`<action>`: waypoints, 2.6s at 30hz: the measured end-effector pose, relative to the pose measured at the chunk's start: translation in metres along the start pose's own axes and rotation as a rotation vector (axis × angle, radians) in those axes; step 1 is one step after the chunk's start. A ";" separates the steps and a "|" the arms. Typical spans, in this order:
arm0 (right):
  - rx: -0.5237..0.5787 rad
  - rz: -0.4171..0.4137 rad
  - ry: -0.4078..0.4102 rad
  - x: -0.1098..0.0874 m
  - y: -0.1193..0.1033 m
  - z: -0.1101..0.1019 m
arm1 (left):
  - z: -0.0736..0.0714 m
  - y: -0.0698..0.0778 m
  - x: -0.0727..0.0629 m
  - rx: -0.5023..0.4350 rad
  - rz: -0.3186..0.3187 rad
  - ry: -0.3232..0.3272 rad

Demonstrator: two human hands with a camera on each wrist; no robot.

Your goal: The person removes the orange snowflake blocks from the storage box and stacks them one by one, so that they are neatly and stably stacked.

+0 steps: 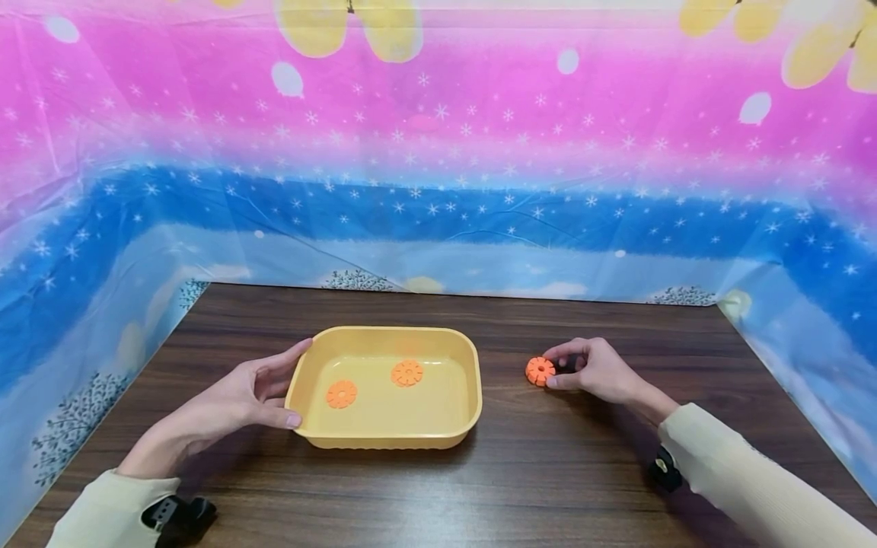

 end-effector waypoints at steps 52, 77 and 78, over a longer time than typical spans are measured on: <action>0.039 -0.225 -0.285 0.038 -0.129 0.040 | -0.001 0.000 0.000 0.021 -0.030 0.028; -0.043 -0.234 -0.492 0.084 -0.164 0.105 | -0.001 0.000 0.000 0.016 -0.013 0.023; -0.054 -0.233 -0.497 0.085 -0.164 0.108 | -0.001 0.000 0.000 0.016 -0.012 0.022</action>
Point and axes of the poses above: each hand's wrist, its own x-axis towards the middle knuckle, its own z-axis out of the palm, y = z × x, the point moved 3 cm from there along x, towards the middle knuckle, and after that the axes turned 6 degrees about z, right-handed, at the moved point
